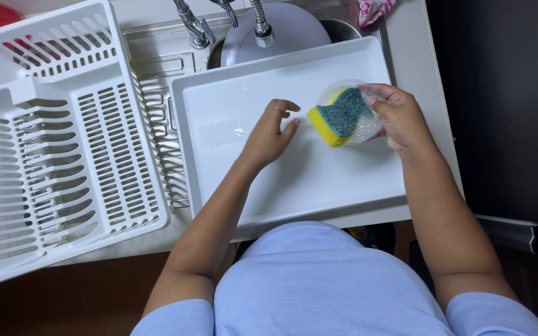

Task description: Washing a white plastic tray in a kitchen sink with a sponge and dish soap.

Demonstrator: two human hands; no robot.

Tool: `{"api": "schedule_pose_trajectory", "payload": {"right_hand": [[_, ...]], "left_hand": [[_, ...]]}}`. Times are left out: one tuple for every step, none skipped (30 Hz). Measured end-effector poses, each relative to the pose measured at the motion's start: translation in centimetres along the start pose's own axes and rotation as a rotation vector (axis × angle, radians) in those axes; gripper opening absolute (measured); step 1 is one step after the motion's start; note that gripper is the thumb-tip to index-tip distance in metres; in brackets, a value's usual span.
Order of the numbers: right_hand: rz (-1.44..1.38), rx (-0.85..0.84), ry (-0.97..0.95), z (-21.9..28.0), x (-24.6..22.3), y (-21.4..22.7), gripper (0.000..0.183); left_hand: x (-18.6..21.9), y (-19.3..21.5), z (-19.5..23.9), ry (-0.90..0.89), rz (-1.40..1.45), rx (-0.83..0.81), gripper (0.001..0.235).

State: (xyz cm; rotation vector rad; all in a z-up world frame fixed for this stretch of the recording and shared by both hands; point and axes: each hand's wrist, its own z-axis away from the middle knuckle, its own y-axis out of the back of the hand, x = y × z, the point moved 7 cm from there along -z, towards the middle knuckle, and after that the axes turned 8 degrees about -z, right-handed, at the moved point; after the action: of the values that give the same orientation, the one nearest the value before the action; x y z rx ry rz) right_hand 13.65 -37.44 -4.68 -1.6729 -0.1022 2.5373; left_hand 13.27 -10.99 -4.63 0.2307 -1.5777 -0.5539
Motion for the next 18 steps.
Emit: {"api": "schedule_pose_trajectory", "payload": {"right_hand": [[-0.004,0.015,0.018,0.6,-0.2,1.0,0.029],[-0.008,0.03,0.036,1.2,-0.4,2.0,0.028],[-0.009,0.032,0.039,1.6,-0.4,3.2,0.028],[-0.021,0.045,0.061,2.0,-0.6,4.5,0.028],[-0.034,0.058,0.082,2.5,-0.8,5.8,0.027],[-0.036,0.06,0.084,3.0,-1.0,6.9,0.027],[-0.009,0.1,0.091,3.6,-1.2,8.3,0.028],[0.019,0.14,0.097,4.2,-1.4,9.7,0.028],[0.017,0.143,0.096,4.7,-1.5,10.6,0.028],[0.016,0.174,0.123,5.2,-1.8,11.7,0.027],[0.015,0.203,0.149,5.7,-2.1,12.8,0.027],[0.014,0.205,0.149,5.9,-2.1,13.5,0.027],[0.016,0.225,0.157,6.2,-2.2,14.3,0.025],[0.019,0.246,0.166,6.4,-2.2,15.1,0.023],[0.018,0.249,0.165,6.2,-1.9,15.8,0.023],[-0.003,0.271,0.167,6.1,-1.7,16.6,0.022],[-0.024,0.292,0.167,5.8,-1.3,17.4,0.022],[-0.025,0.293,0.165,5.4,-0.8,18.0,0.022]], "left_hand": [[1.3,-0.5,0.7,-0.041,-0.101,-0.074,0.024],[2.6,-1.0,1.4,-0.082,-0.202,-0.149,0.027],[2.7,-1.3,1.5,-0.085,-0.203,-0.15,0.027],[3.0,-1.8,1.8,-0.124,-0.24,-0.176,0.028],[3.3,-2.3,2.0,-0.162,-0.277,-0.202,0.029],[3.6,-2.4,2.1,-0.165,-0.278,-0.204,0.029],[3.9,-2.5,2.2,-0.169,-0.306,-0.212,0.03],[4.2,-2.7,2.3,-0.173,-0.334,-0.221,0.031],[4.4,-3.0,2.5,-0.174,-0.334,-0.224,0.031],[4.4,-3.2,2.6,-0.166,-0.369,-0.233,0.032],[4.5,-3.4,2.7,-0.156,-0.404,-0.241,0.033],[4.3,-3.7,2.8,-0.157,-0.404,-0.244,0.033],[4.2,-4.0,3.0,-0.163,-0.431,-0.249,0.034],[4.1,-4.4,3.1,-0.169,-0.457,-0.255,0.035],[4.0,-4.7,3.2,-0.171,-0.457,-0.258,0.035],[3.8,-5.0,3.3,-0.17,-0.471,-0.263,0.036],[3.6,-5.3,3.5,-0.168,-0.485,-0.268,0.037],[3.6,-5.5,3.7,-0.167,-0.486,-0.271,0.037]]}}
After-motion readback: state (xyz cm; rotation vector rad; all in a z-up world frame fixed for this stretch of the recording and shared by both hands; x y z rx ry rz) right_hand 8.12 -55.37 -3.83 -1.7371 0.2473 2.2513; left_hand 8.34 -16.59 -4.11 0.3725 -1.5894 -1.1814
